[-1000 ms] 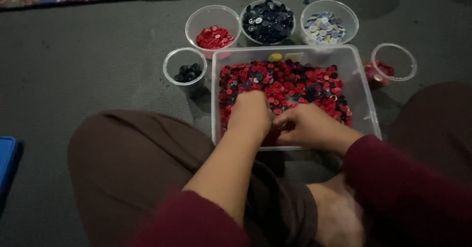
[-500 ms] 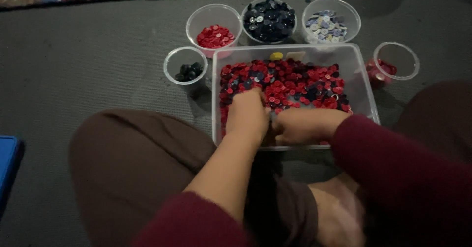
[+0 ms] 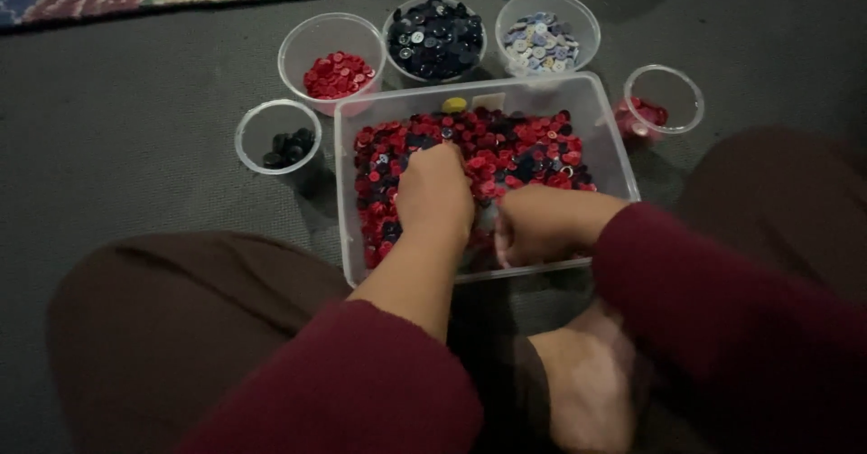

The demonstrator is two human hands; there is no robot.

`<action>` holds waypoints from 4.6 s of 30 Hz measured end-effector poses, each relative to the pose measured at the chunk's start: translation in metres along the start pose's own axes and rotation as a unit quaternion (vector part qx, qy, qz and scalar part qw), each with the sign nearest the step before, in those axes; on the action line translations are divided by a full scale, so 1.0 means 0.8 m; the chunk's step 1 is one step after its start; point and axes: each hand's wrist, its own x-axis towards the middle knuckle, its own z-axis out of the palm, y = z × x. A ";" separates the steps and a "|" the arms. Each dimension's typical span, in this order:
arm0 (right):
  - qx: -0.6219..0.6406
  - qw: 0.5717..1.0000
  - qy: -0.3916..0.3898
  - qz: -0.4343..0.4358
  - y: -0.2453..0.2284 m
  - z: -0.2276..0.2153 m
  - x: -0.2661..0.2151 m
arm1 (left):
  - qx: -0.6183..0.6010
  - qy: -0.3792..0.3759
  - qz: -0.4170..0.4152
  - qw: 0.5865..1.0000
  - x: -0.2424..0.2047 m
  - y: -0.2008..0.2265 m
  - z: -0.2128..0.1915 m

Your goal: Sorting a mixture of buttons into separate containers based on color and type.

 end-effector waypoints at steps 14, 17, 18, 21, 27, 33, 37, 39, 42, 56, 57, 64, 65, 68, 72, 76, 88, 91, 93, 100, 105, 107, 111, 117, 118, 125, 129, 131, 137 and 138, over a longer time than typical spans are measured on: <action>0.560 0.813 0.129 0.094 -0.004 0.017 -0.022 | -0.165 0.009 -0.090 0.982 -0.030 -0.040 -0.040; 0.667 0.730 0.135 0.071 0.003 0.019 -0.010 | -0.150 0.002 -0.093 0.984 -0.033 -0.044 -0.041; 0.709 0.689 0.142 0.056 0.006 0.019 -0.005 | -0.141 -0.006 -0.088 0.986 -0.033 -0.046 -0.040; 0.724 0.669 0.155 0.063 0.009 0.015 0.006 | -0.111 -0.007 -0.078 0.991 -0.028 -0.058 -0.032; 0.683 0.711 0.166 -0.033 -0.016 -0.058 0.050 | -0.059 -0.066 -0.078 0.993 -0.035 -0.077 -0.011; 0.609 0.724 0.246 -0.213 -0.096 -0.144 0.032 | -0.128 -0.040 -0.076 0.988 -0.047 -0.079 -0.013; 0.518 0.783 0.299 -0.171 -0.085 -0.118 0.025 | -0.137 -0.045 -0.088 0.986 -0.037 -0.084 -0.008; 0.564 0.776 0.279 -0.042 -0.086 -0.090 -0.001 | -0.073 -0.001 -0.081 0.994 -0.020 -0.094 0.006; 0.558 0.757 0.337 -0.030 -0.037 -0.022 0.031 | -0.022 -0.004 -0.054 0.998 0.010 -0.081 -0.021; 0.115 0.884 0.448 -0.074 0.018 0.024 0.066 | -0.151 0.196 -0.016 0.969 0.046 -0.051 -0.086; 0.077 0.897 0.408 -0.150 0.013 0.018 0.074 | -0.148 0.157 -0.002 0.976 0.033 -0.047 -0.073; 0.006 0.975 0.176 -0.135 -0.054 0.019 0.005 | -0.107 0.156 0.082 0.979 -0.034 -0.060 -0.027; 0.040 0.974 0.161 -0.157 -0.045 0.021 0.002 | -0.059 0.110 0.046 0.991 -0.045 -0.057 -0.030; 0.117 0.952 0.228 -0.170 -0.010 0.035 0.003 | 0.013 0.041 0.000 0.999 -0.045 -0.058 -0.021; 0.134 0.909 0.388 -0.078 0.044 0.028 0.018 | 0.096 0.022 0.005 0.995 -0.040 -0.059 -0.002; 0.151 0.910 0.386 0.011 0.054 0.015 0.030 | 0.126 0.000 -0.006 0.992 -0.051 -0.056 -0.014; 0.061 0.890 0.450 0.046 0.053 0.043 0.120 | 0.067 0.103 0.007 0.992 -0.029 -0.052 -0.016; 0.148 0.884 0.441 0.037 0.043 0.041 0.094 | 0.035 0.082 0.003 0.996 -0.035 -0.048 -0.030; 0.214 0.877 0.427 0.059 0.040 0.037 0.074 | -0.023 0.064 -0.023 0.997 -0.034 -0.046 -0.033; 0.588 0.726 0.352 0.062 0.027 0.031 0.026 | -0.022 0.038 -0.024 0.999 -0.024 -0.034 -0.038; 0.702 0.631 0.326 0.049 0.027 0.028 0.012 | 0.011 0.045 -0.010 0.999 -0.017 -0.044 -0.029; 0.713 0.628 0.307 0.048 0.024 0.025 0.004 | -0.004 0.051 -0.013 0.999 -0.022 -0.044 -0.037; 0.752 0.601 0.267 0.038 0.007 0.013 -0.006 | -0.056 0.048 -0.025 0.997 -0.037 -0.042 -0.056; 0.801 0.550 0.233 0.038 0.036 0.027 0.041 | -0.080 0.032 -0.030 0.996 -0.038 -0.048 -0.053; 0.800 0.552 0.233 0.038 0.028 0.020 0.039 | -0.081 0.034 -0.031 0.996 -0.041 -0.049 -0.050; 0.749 0.608 0.258 -0.053 -0.061 -0.083 0.031 | -0.092 0.015 -0.053 0.994 -0.044 -0.066 -0.035; 0.590 0.737 0.299 -0.136 -0.115 -0.141 0.011 | -0.086 0.035 -0.023 0.995 -0.052 -0.069 -0.033; 0.572 0.748 0.300 -0.151 -0.100 -0.135 0.028 | -0.096 0.041 -0.034 0.994 -0.049 -0.070 -0.030; 0.489 0.804 0.333 -0.062 -0.044 -0.045 0.038 | -0.074 0.006 -0.061 0.995 -0.039 -0.062 -0.043; 0.346 0.853 0.389 -0.034 -0.028 -0.021 0.048 | -0.070 -0.009 -0.062 0.996 -0.034 -0.061 -0.047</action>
